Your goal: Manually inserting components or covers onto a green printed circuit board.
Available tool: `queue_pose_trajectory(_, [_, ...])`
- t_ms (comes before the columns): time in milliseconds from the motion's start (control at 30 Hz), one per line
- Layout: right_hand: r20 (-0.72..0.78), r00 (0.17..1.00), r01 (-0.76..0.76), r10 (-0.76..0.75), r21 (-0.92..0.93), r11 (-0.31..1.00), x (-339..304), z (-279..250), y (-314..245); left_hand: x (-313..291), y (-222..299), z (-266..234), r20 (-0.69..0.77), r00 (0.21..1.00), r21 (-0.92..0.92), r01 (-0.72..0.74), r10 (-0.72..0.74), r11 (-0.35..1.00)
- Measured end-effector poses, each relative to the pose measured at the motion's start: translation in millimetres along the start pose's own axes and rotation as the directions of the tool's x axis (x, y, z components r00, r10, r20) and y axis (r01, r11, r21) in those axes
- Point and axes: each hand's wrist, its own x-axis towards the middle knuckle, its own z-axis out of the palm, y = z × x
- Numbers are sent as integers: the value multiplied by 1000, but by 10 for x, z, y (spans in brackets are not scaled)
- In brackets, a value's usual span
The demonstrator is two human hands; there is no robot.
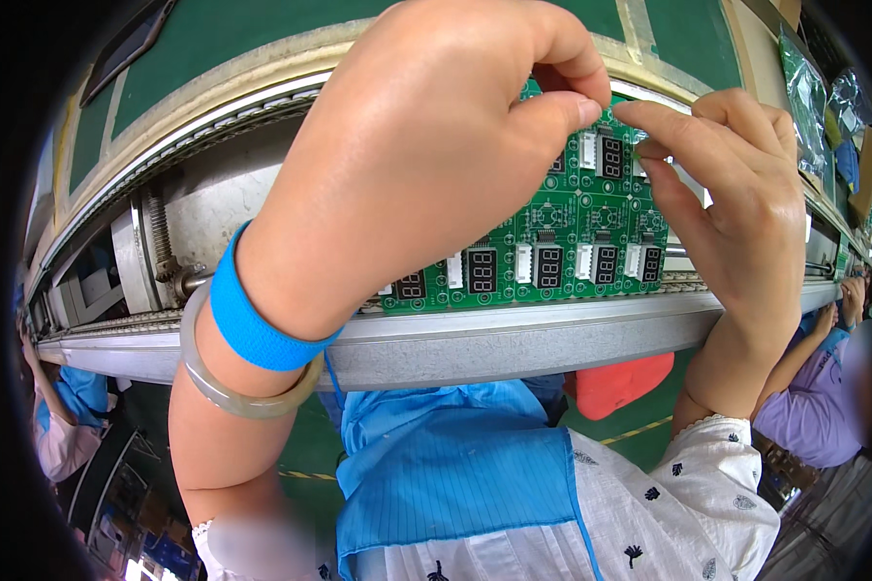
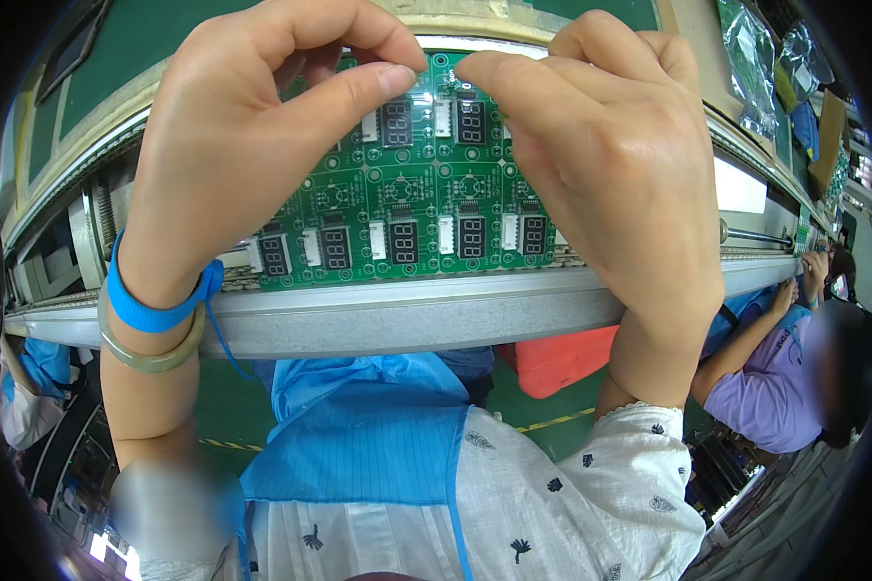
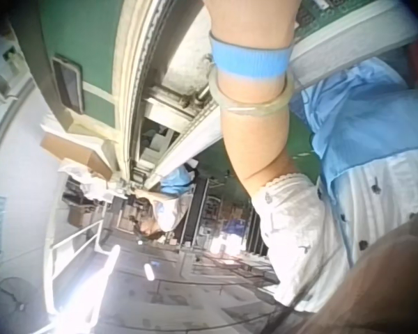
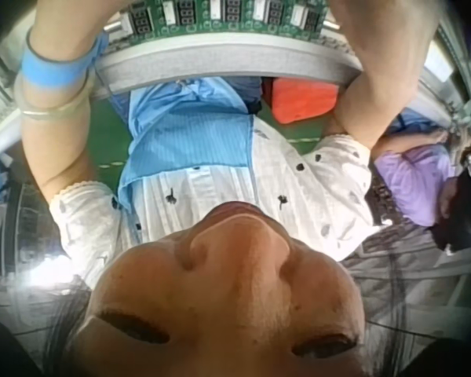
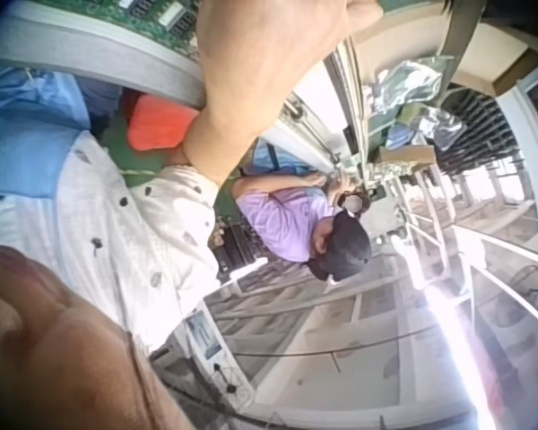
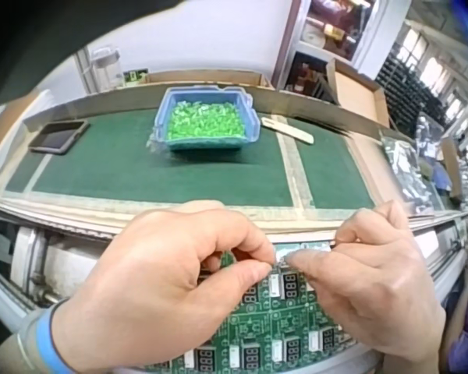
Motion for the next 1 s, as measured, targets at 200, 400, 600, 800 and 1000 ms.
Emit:
queue_pose_trajectory(200, [51,998,-37,38,-25,999,79,-54,-177,-48,-64,20,-26,999,-14,-33,33,999])
queue_pose_trajectory(400, [42,997,-67,69,-47,997,100,-71,-226,-37,-68,31,-43,996,-22,-77,76,997])
queue_pose_trajectory(600, [44,999,-6,14,-171,985,104,-118,-197,12,8,70,-61,989,-32,-136,134,990])
queue_pose_trajectory(800, [36,999,4,2,-151,989,89,-103,-200,40,23,73,-69,981,-15,-181,180,983])
queue_pose_trajectory(1000, [30,997,-62,66,-119,991,103,-104,-236,58,129,42,43,998,-4,46,-46,999])
